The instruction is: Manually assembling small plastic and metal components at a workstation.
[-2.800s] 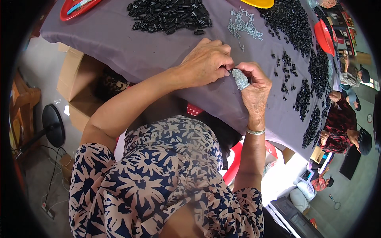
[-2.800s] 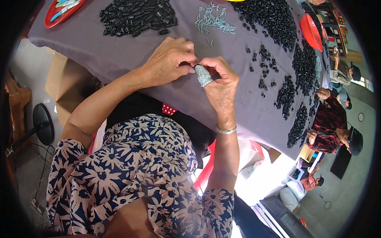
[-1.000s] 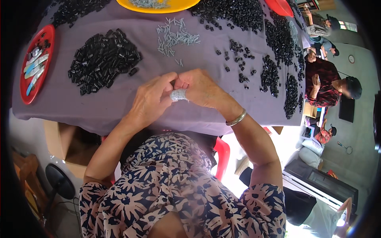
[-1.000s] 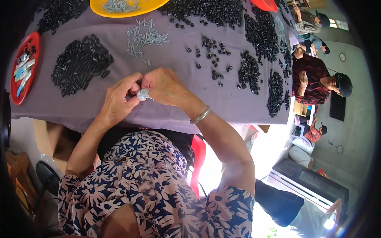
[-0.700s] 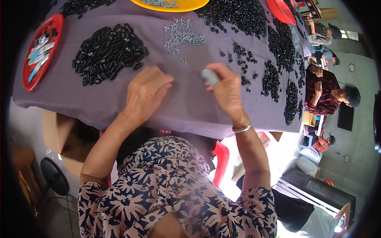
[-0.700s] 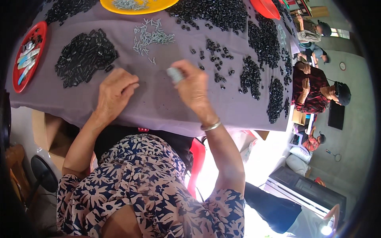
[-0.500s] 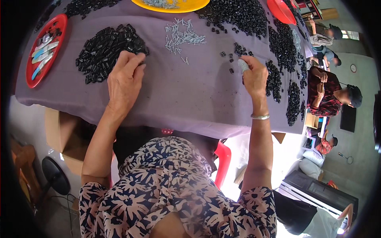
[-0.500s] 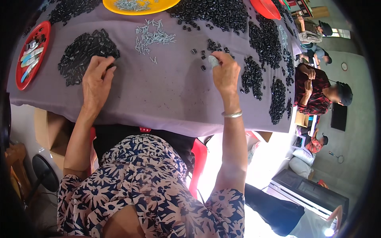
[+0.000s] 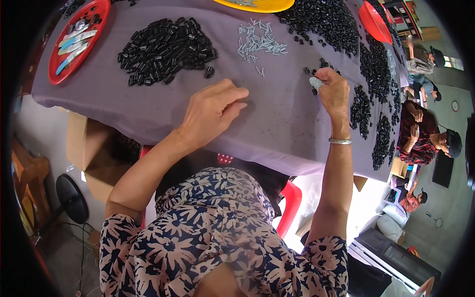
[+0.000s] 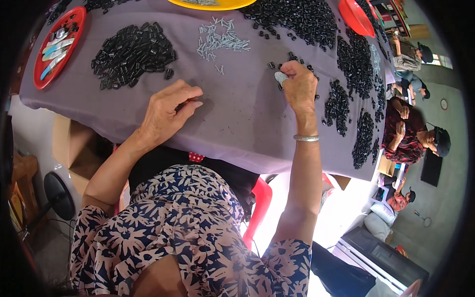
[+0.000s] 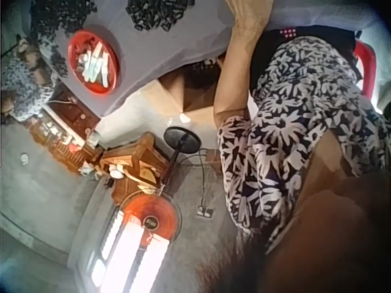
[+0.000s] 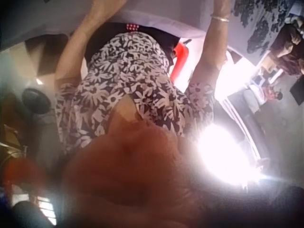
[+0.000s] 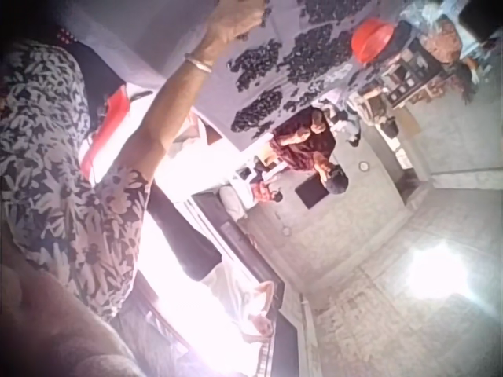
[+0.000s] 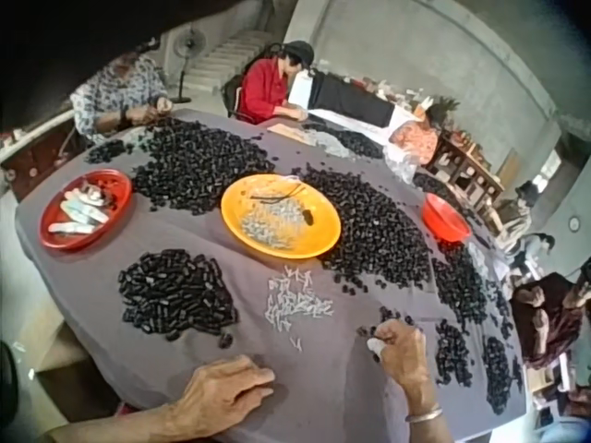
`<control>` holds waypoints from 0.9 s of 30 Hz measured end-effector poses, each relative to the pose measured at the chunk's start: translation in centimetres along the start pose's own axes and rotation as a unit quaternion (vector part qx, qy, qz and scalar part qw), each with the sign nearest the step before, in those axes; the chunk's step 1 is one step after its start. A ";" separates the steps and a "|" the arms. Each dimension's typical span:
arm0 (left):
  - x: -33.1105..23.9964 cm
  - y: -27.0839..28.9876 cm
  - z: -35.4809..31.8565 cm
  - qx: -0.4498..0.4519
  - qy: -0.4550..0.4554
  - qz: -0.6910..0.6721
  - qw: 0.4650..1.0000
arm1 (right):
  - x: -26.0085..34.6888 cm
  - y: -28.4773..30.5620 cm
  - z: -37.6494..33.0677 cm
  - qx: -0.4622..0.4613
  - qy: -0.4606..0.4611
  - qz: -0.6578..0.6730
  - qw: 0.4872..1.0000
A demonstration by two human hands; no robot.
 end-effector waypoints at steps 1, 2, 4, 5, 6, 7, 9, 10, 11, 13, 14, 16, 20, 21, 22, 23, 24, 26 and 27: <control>0.0 0.1 0.0 0.000 0.003 0.002 1.000 | 0.6 -0.2 -0.3 0.003 0.001 0.001 1.000; 0.2 0.2 0.0 -0.003 0.027 -0.047 0.999 | 1.5 -0.3 -1.1 -0.003 0.021 0.028 0.999; 0.6 0.7 0.2 -0.011 0.056 -0.089 0.994 | 5.6 -0.4 -3.2 0.006 0.067 0.078 0.995; 0.8 0.8 0.2 -0.012 0.068 -0.111 0.991 | 7.7 -0.9 -4.9 0.021 0.088 0.102 0.991; 1.0 0.7 0.1 -0.011 0.079 -0.136 0.988 | 9.4 -2.2 -6.4 0.067 0.099 0.165 0.979; 1.1 0.6 0.0 -0.009 0.081 -0.135 0.988 | 10.8 -3.3 -7.8 0.108 0.108 0.226 0.962; 0.9 0.7 0.1 -0.027 0.062 -0.152 0.986 | 11.1 -5.1 -9.7 0.122 0.095 0.262 0.953; 0.9 0.6 0.2 -0.027 0.064 -0.153 0.986 | 11.0 -5.7 -10.3 0.132 0.083 0.293 0.943; 0.8 0.2 0.3 -0.004 0.074 -0.159 0.984 | 11.1 -5.8 -10.8 0.133 0.082 0.293 0.943; 1.1 -0.1 0.1 0.019 0.089 -0.159 0.983 | 10.8 -6.3 -11.1 0.120 0.056 0.345 0.929; 1.0 -0.1 0.0 0.018 0.086 -0.159 0.983 | 10.8 -6.5 -11.2 0.122 0.056 0.347 0.928; 1.0 -0.1 0.0 0.017 0.083 -0.160 0.984 | 10.9 -6.5 -11.4 0.126 0.063 0.328 0.934; 0.5 0.3 0.2 0.011 0.027 -0.066 0.997 | 10.6 -6.4 -10.6 0.162 0.068 0.326 0.929; 0.2 0.4 0.2 0.000 -0.003 -0.022 1.000 | 10.2 -5.9 -9.7 0.145 0.051 0.300 0.941; 0.2 0.4 0.2 -0.001 -0.002 -0.021 1.000 | 9.7 -5.4 -8.7 0.127 0.035 0.273 0.953; -0.2 0.4 0.2 0.008 -0.029 0.041 0.999 | 9.2 -5.4 -7.6 0.128 0.036 0.274 0.953; -0.6 0.2 0.3 0.017 -0.057 0.102 0.993 | 9.0 -5.2 -6.2 0.114 0.075 0.245 0.960; -0.6 0.1 0.3 0.016 -0.069 0.114 0.991 | 9.3 -5.2 -4.4 0.098 0.116 0.216 0.965; -0.7 0.1 0.3 0.016 -0.080 0.125 0.989 | 9.4 -5.7 -3.9 0.118 0.115 0.171 0.971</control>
Point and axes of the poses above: each hand's wrist, its own z-axis towards the middle knuckle, its own y-axis out of the back of the hand, x = y × z, the point moved 8 cm from there along z, towards the middle knuckle, and after that the axes turned 4 degrees about -y, right-handed, at the moved point
